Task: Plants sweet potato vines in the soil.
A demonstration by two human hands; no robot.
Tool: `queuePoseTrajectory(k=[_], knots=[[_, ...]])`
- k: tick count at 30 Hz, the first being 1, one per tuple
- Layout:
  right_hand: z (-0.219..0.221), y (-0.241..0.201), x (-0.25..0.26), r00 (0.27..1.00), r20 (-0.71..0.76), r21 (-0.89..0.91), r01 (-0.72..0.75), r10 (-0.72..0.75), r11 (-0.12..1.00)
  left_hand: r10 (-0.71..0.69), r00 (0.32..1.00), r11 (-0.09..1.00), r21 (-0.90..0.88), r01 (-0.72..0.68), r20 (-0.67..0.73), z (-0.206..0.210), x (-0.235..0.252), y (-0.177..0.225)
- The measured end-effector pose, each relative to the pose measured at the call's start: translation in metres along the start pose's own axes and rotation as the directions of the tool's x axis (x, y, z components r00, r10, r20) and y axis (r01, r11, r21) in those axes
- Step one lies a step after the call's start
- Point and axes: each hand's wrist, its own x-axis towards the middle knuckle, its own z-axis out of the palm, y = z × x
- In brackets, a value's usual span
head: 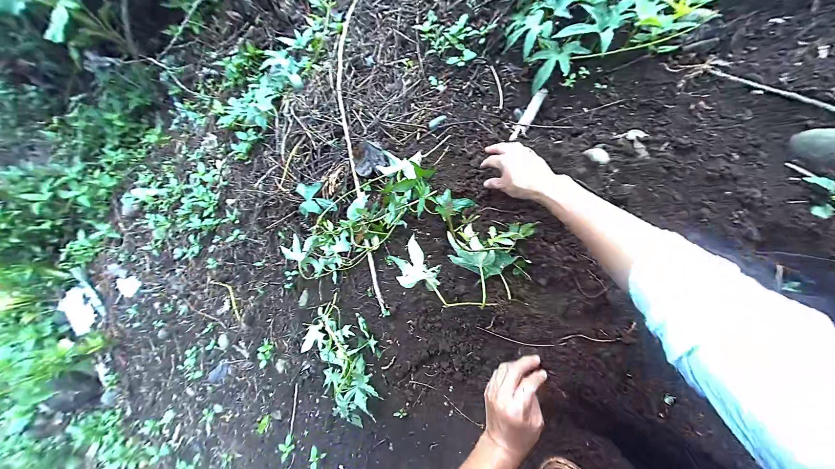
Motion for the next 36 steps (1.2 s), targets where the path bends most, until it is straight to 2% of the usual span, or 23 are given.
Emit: queuePoseTrajectory(k=[2, 4, 7, 9, 11, 12, 14, 16, 18, 20, 22, 24, 28, 32, 36], knots=[[0.021, -0.012, 0.034, 0.991, 0.120, -0.035, -0.058, 0.062, 0.998, -0.102, 0.993, 0.992, 0.075, 0.106, -0.053, -0.017, -0.033, -0.010], [0.028, -0.021, 0.041, 0.967, 0.186, -0.126, -0.150, 0.172, 0.981, -0.297, 0.946, 0.934, 0.166, 0.315, -0.129, -0.031, -0.042, -0.022], [0.023, -0.027, 0.018, 0.950, 0.197, -0.213, -0.200, 0.243, 0.956, -0.541, 0.822, 0.781, 0.255, 0.570, -0.178, -0.050, -0.015, -0.048], [0.013, -0.022, -0.010, 0.943, 0.208, -0.233, -0.209, 0.259, 0.950, -0.615, 0.771, 0.725, 0.267, 0.635, -0.164, -0.056, 0.017, -0.068], [0.006, -0.016, -0.049, 0.944, 0.213, -0.271, -0.192, 0.253, 0.943, -0.646, 0.758, 0.720, 0.263, 0.643, -0.086, -0.057, 0.047, -0.083], [0.000, -0.018, -0.070, 0.937, 0.231, -0.302, -0.187, 0.262, 0.935, -0.665, 0.747, 0.720, 0.267, 0.640, 0.003, -0.057, 0.060, -0.087], [-0.013, -0.029, -0.105, 0.890, 0.310, -0.366, -0.212, 0.334, 0.906, -0.716, 0.663, 0.697, 0.262, 0.667, 0.219, -0.052, 0.078, -0.092], [-0.038, -0.045, -0.110, 0.829, 0.365, -0.409, -0.267, 0.424, 0.873, -0.734, 0.588, 0.676, 0.284, 0.680, 0.339, -0.042, 0.084, -0.094], [-0.049, -0.050, -0.087, 0.880, 0.263, -0.366, -0.288, 0.395, 0.885, -0.747, 0.566, 0.665, 0.358, 0.656, 0.350, -0.034, 0.082, -0.093], [-0.034, -0.043, -0.044, 0.944, 0.097, -0.297, -0.276, 0.317, 0.914, -0.756, 0.554, 0.655, 0.396, 0.644, 0.349, -0.033, 0.080, -0.092], [-0.005, -0.024, -0.004, 0.955, 0.036, -0.309, -0.270, 0.295, 0.912, -0.754, 0.555, 0.657, 0.411, 0.632, 0.352, -0.032, 0.080, -0.091], [0.015, 0.002, 0.014, 0.941, 0.046, -0.328, -0.303, 0.335, 0.895, -0.751, 0.561, 0.660, 0.414, 0.627, 0.347, -0.033, 0.080, -0.093], [0.011, 0.028, -0.008, 0.886, -0.044, -0.362, -0.445, 0.462, 0.819, -0.748, 0.558, 0.663, 0.413, 0.624, 0.360, -0.036, 0.081, -0.094], [-0.009, 0.012, -0.057, 0.778, -0.005, -0.418, -0.572, 0.628, 0.705, -0.744, 0.544, 0.668, 0.400, 0.628, 0.389, -0.040, 0.086, -0.094], [-0.021, 0.003, -0.114, 0.679, 0.105, -0.521, -0.585, 0.727, 0.622, -0.736, 0.532, 0.659, 0.267, 0.703, 0.418, -0.051, 0.090, -0.097]])
